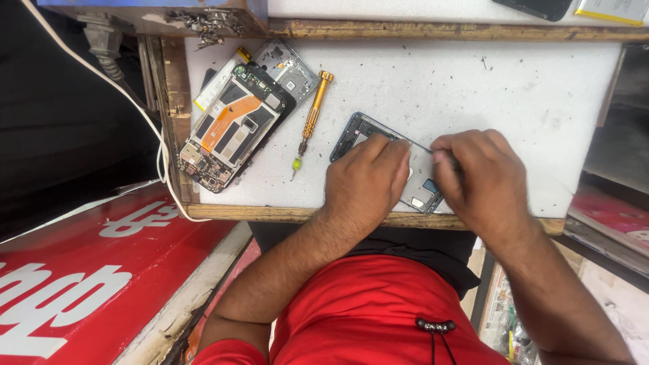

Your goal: The person removes a protective film from a smartphone back cover, then uses a small metal tool to pry and separate the back cover from the phone body. The person continues to work on the phone's internal components on a cluttered workbench.

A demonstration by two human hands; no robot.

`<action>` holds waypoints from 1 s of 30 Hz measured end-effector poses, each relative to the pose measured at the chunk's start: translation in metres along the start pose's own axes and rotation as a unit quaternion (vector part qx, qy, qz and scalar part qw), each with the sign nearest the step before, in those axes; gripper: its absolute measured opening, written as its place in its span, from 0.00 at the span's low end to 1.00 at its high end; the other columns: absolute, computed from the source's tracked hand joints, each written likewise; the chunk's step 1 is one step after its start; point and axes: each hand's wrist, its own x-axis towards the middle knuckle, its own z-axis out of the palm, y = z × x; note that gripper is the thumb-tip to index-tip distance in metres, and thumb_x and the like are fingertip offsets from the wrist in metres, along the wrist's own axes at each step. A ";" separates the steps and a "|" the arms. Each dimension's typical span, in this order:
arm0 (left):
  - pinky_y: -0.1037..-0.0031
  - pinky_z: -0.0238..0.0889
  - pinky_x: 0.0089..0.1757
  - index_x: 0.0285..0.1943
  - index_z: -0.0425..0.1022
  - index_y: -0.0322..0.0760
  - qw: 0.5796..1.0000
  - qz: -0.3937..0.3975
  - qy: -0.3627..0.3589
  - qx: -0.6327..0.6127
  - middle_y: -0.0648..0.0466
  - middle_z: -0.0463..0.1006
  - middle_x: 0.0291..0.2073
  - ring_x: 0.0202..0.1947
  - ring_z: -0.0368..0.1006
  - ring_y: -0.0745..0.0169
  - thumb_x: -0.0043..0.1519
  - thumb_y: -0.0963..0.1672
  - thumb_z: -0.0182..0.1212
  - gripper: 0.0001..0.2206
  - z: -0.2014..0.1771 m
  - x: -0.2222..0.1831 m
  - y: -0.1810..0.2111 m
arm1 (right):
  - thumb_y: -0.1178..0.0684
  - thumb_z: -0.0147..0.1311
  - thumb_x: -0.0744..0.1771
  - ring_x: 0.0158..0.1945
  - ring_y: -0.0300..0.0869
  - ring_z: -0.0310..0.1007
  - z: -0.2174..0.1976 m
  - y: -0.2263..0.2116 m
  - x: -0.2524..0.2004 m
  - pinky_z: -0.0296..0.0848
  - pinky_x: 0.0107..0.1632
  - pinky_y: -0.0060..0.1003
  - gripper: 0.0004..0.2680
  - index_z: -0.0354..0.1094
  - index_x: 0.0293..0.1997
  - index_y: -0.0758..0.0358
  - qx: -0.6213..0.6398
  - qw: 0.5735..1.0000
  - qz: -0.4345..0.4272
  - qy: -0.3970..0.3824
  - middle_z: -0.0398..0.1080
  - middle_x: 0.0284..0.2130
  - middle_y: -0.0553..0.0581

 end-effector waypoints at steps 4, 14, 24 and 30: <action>0.68 0.74 0.37 0.47 0.77 0.35 1.000 0.005 -0.005 0.012 0.52 0.74 0.35 0.36 0.78 0.56 0.62 0.41 0.67 0.07 0.000 0.001 0.001 | 0.53 0.64 0.68 0.40 0.45 0.68 0.007 -0.003 -0.007 0.70 0.42 0.41 0.07 0.75 0.47 0.63 -0.009 0.999 -0.015 0.034 0.72 0.37 0.57; 0.69 0.72 0.31 0.43 0.78 0.35 0.999 -0.032 0.017 0.035 0.52 0.75 0.33 0.30 0.77 0.59 0.62 0.41 0.69 0.06 0.015 0.001 0.006 | 0.51 0.66 0.68 0.40 0.43 0.66 0.013 0.004 -0.011 0.67 0.42 0.40 0.08 0.76 0.48 0.61 0.004 1.000 0.000 0.030 0.69 0.35 0.54; 0.72 0.67 0.25 0.42 0.77 0.33 0.996 -0.014 0.040 0.073 0.52 0.74 0.32 0.25 0.74 0.63 0.62 0.39 0.69 0.05 0.025 -0.001 0.000 | 0.52 0.67 0.68 0.42 0.44 0.66 0.010 0.004 -0.013 0.68 0.43 0.39 0.08 0.76 0.49 0.60 0.033 0.999 0.018 0.023 0.69 0.36 0.54; 0.69 0.67 0.27 0.37 0.74 0.37 0.997 0.020 0.018 0.068 0.53 0.71 0.29 0.25 0.73 0.61 0.60 0.40 0.69 0.06 0.021 -0.002 0.005 | 0.53 0.68 0.68 0.45 0.45 0.69 0.010 0.003 -0.011 0.70 0.47 0.41 0.09 0.75 0.49 0.61 0.031 0.999 0.004 0.032 0.72 0.39 0.55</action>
